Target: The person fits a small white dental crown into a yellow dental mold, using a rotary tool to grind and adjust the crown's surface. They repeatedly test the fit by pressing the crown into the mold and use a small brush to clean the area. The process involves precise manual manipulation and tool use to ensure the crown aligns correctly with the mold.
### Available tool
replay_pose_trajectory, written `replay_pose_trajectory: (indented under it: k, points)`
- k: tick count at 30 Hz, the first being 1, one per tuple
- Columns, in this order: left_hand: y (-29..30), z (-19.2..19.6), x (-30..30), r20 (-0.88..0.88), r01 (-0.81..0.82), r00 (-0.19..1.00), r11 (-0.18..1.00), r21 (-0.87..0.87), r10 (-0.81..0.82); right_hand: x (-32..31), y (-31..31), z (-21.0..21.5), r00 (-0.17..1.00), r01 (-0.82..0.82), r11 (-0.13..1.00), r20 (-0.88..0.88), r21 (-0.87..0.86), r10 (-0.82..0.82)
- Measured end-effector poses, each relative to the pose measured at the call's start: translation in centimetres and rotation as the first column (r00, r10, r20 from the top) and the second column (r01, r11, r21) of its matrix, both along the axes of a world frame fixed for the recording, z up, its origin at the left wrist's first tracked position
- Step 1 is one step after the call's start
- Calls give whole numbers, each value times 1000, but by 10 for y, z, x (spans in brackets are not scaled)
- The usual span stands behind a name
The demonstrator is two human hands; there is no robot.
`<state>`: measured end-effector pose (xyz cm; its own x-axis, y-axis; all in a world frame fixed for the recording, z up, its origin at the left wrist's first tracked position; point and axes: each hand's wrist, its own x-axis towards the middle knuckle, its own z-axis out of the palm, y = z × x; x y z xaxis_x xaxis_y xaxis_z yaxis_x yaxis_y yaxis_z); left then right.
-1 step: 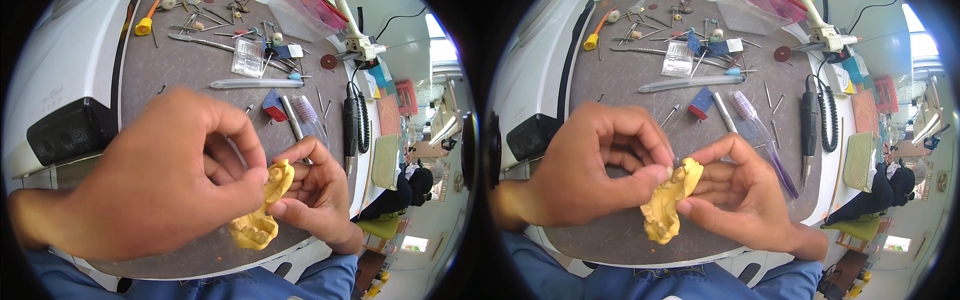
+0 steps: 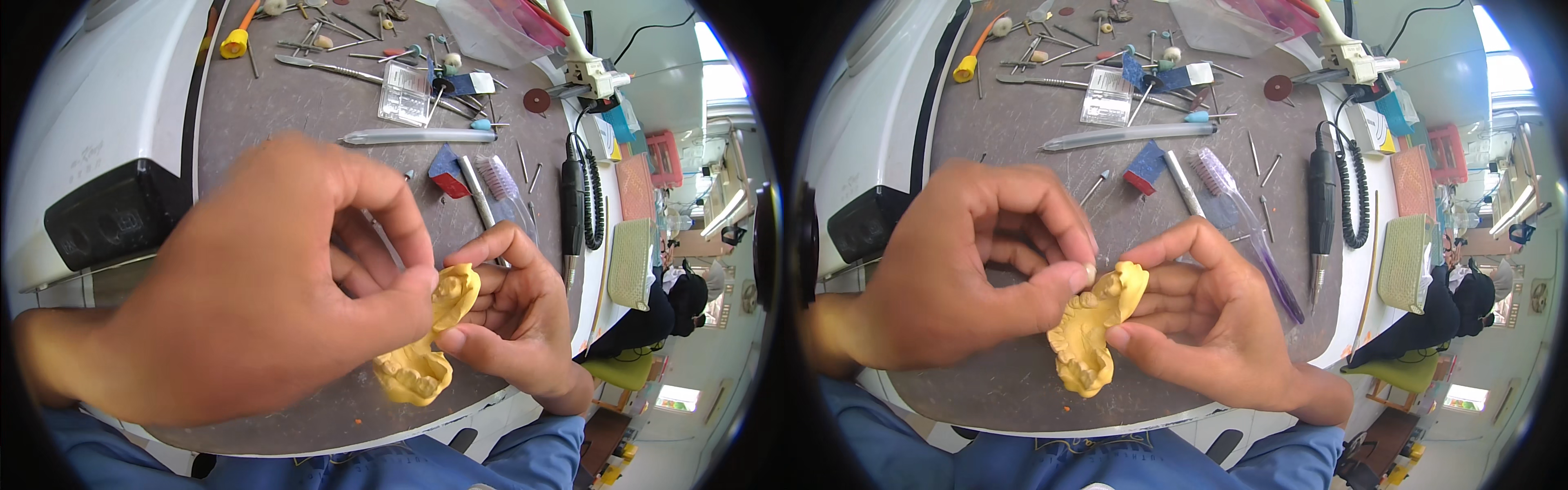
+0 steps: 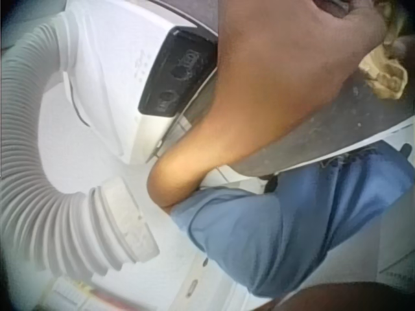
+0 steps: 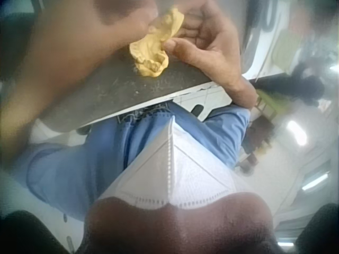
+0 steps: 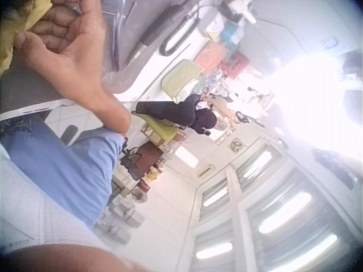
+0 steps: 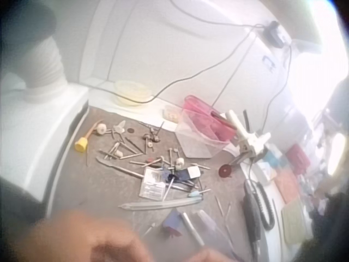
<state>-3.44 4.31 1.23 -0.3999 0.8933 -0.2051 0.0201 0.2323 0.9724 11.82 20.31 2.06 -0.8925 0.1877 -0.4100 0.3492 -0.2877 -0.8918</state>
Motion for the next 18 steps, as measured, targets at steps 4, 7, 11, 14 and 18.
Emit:
replay_pose_trajectory:
  k: [4,7,11,14,18]
  points:
    - [-1,1,5,-712,30,703,999,37,5,1,1,0,998,-45,980,-31,195,52]
    - [0,-2,10,-938,75,343,994,83,53,4,5,1,991,-115,899,-9,422,131]
    - [-5,0,15,-873,137,469,966,220,132,8,11,1,969,-156,694,-29,702,246]
    - [-13,4,25,-781,213,623,954,210,32,6,11,4,965,-97,553,-58,828,255]
    - [-5,-17,27,-785,307,617,937,169,-61,8,20,9,983,15,292,-67,956,170]
